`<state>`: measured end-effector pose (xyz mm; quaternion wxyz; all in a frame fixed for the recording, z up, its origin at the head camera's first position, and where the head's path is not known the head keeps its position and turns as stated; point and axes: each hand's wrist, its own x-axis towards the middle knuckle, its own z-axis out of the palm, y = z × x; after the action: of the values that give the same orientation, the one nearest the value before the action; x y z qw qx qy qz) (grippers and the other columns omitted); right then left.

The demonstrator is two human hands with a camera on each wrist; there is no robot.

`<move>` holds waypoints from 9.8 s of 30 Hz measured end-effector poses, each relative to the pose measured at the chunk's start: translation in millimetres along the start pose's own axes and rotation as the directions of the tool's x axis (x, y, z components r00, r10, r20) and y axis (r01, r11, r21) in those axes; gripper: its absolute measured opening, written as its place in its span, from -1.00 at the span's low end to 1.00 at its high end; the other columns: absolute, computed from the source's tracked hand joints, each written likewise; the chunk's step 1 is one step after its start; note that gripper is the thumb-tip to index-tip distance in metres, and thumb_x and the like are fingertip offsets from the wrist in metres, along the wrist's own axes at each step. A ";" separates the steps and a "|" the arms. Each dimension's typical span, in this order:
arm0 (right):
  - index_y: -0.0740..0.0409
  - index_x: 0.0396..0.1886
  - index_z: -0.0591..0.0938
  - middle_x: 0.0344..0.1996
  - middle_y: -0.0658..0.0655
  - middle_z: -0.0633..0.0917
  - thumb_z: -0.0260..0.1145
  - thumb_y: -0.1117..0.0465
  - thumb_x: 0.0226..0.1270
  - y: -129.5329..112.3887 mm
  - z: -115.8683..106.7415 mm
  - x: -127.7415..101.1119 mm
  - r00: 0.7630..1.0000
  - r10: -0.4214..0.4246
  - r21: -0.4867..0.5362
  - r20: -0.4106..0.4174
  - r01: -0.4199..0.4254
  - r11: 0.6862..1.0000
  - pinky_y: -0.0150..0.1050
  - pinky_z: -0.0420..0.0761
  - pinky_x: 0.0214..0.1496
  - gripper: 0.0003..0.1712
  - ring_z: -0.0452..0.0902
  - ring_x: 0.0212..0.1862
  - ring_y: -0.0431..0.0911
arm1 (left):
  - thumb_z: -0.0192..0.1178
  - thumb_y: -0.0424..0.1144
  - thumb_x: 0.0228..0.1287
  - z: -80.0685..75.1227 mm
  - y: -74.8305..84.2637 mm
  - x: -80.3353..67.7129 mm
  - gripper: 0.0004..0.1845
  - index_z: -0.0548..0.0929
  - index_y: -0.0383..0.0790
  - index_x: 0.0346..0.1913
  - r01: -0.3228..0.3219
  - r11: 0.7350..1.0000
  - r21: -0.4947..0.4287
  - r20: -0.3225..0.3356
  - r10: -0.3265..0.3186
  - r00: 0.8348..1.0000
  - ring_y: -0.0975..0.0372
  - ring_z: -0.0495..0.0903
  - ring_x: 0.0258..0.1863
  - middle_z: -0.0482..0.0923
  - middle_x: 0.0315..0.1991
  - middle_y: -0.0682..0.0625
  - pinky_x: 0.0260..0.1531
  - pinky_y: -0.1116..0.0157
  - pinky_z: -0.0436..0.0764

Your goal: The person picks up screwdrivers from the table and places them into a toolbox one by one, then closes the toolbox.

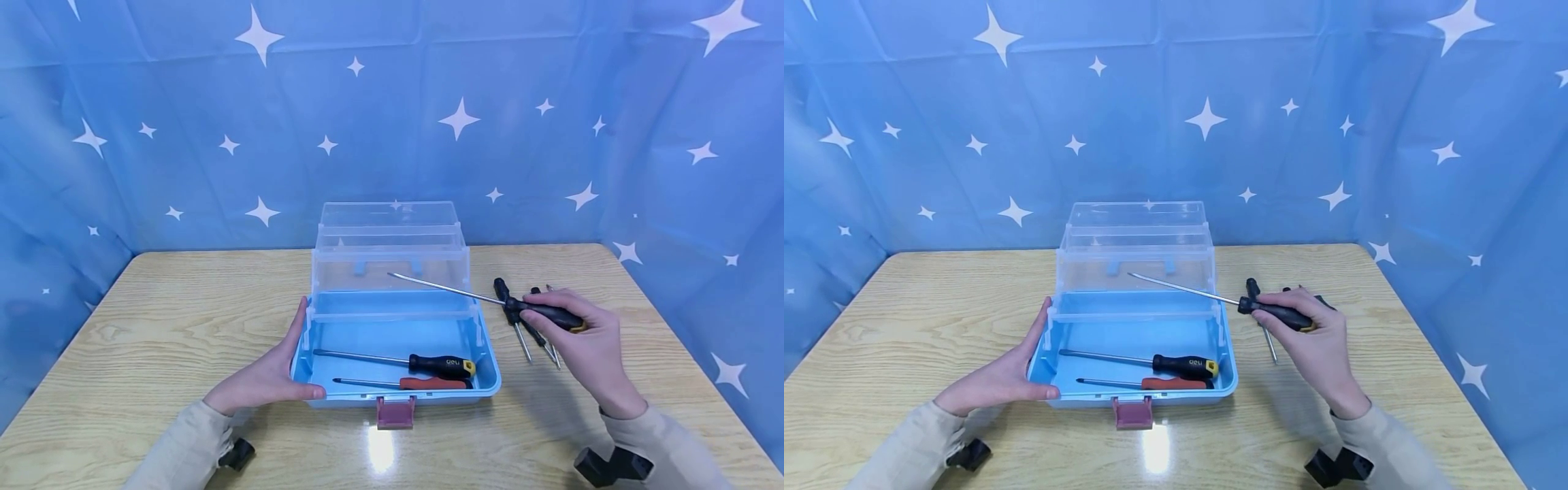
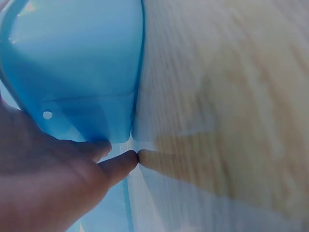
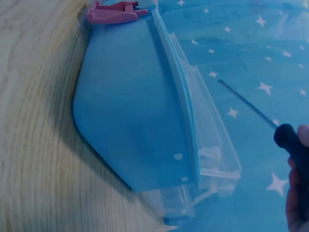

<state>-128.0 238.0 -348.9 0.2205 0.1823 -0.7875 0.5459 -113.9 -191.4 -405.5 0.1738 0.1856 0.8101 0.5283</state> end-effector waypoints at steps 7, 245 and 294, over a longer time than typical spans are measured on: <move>0.40 -0.21 0.72 -0.30 0.15 0.70 0.39 0.65 0.00 5.1 9.6 -2.5 0.997 -0.034 0.022 0.066 0.033 0.999 -0.29 0.41 0.20 -0.69 0.61 -0.23 -0.14 | 0.51 -0.16 -0.02 0.2 -1.9 0.9 0.43 -0.58 0.24 0.46 -0.008 1.000 0.003 -0.001 0.008 1.000 -0.22 -0.33 0.44 -0.54 0.52 -0.19 0.24 -0.31 -0.04; 0.35 0.06 0.64 -0.25 0.28 0.68 0.28 0.31 0.31 80.3 17.8 35.3 0.906 0.378 -0.393 0.191 -0.283 0.875 -0.35 0.44 -0.37 -0.65 0.53 -0.32 0.01 | 0.51 -0.04 -0.02 5.2 24.4 -0.5 0.42 -0.57 0.06 0.48 0.025 0.993 0.117 -0.014 -0.024 1.000 -0.24 0.26 0.28 0.03 0.43 -0.38 0.11 -0.21 0.36; 0.22 0.00 0.67 -0.33 0.16 0.64 0.34 0.29 0.29 2.0 12.7 30.9 0.958 0.247 -0.363 0.145 -0.180 0.914 -0.35 0.50 -0.45 -0.71 0.53 -0.34 -0.08 | 0.49 -0.02 0.00 5.4 25.1 -2.0 0.42 -0.58 -0.03 0.48 0.040 0.991 0.128 -0.011 -0.039 0.999 -0.24 0.25 0.29 0.04 0.42 -0.40 0.15 -0.19 0.33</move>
<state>-156.8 225.3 -337.4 0.1126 0.1040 -0.9036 0.4000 -106.6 -178.7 -384.3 0.1685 0.1778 0.8466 0.4725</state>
